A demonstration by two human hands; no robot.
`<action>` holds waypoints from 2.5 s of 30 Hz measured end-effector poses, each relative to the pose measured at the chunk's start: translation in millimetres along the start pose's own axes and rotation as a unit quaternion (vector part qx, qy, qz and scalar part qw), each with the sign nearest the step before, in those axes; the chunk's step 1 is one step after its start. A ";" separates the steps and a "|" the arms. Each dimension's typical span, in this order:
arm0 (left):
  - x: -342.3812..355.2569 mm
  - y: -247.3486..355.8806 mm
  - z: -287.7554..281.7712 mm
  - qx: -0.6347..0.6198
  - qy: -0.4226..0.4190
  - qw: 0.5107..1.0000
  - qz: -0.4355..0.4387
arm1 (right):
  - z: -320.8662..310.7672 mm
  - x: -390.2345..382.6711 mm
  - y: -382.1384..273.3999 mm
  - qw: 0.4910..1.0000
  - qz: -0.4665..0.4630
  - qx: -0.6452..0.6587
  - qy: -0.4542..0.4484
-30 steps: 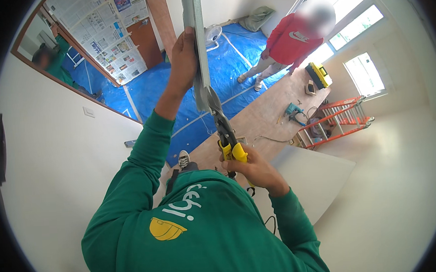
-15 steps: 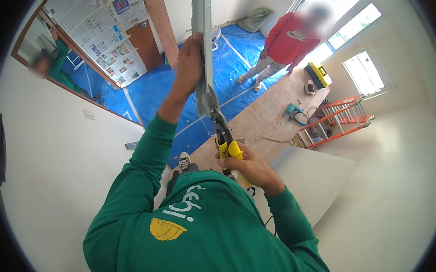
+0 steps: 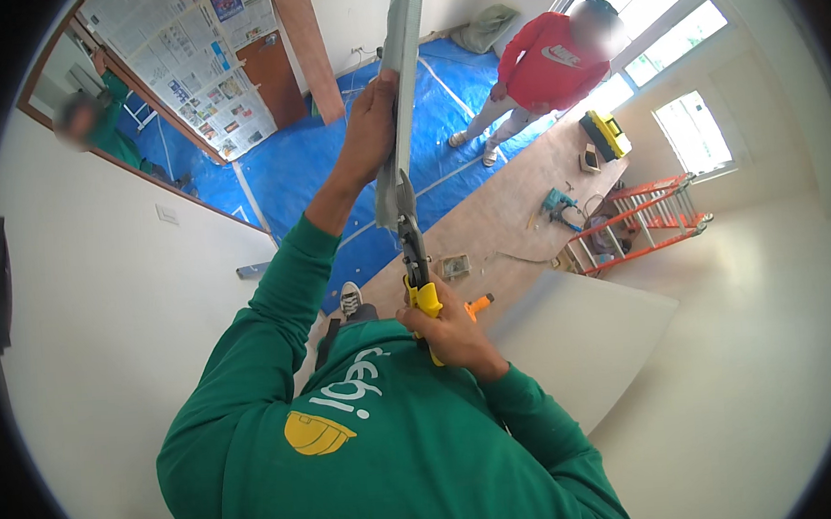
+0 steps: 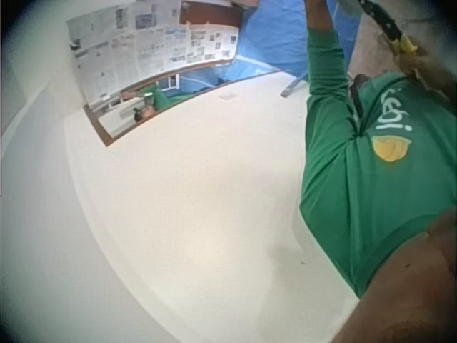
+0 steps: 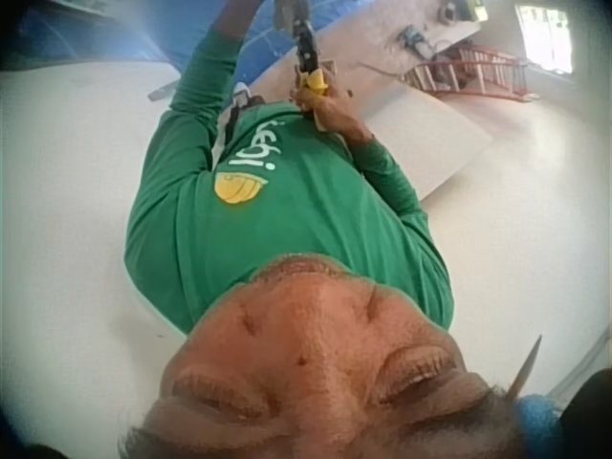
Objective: The person uses tin snips to cut a long metal trim piece into shorter segments. They repeatedly position the snips, cut, and reposition the trim while standing in a room under renovation.
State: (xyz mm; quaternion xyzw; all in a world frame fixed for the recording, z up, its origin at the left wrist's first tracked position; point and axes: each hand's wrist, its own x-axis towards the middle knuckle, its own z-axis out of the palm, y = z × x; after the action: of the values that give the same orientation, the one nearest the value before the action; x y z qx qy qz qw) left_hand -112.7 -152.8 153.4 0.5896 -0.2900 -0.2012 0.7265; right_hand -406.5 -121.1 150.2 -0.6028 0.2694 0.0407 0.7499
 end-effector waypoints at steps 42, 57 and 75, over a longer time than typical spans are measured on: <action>-22.4 14.8 -6.2 0.010 0.065 0.997 0.032 | -30.1 -24.2 -26.7 0.991 0.052 0.057 -0.109; -46.1 -0.3 -0.6 0.065 0.052 0.996 0.037 | -2.7 -18.7 -3.0 0.998 0.018 0.025 -0.049; -40.1 -27.7 -22.4 0.016 0.019 0.999 0.024 | -16.2 -47.0 -27.1 0.982 0.153 0.061 -0.094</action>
State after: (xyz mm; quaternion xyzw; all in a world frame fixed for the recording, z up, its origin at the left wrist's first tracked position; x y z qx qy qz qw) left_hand -126.7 -117.0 116.0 0.5974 -0.2936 -0.1677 0.7271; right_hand -441.7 -131.0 193.3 -0.5013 0.2882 0.1949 0.7923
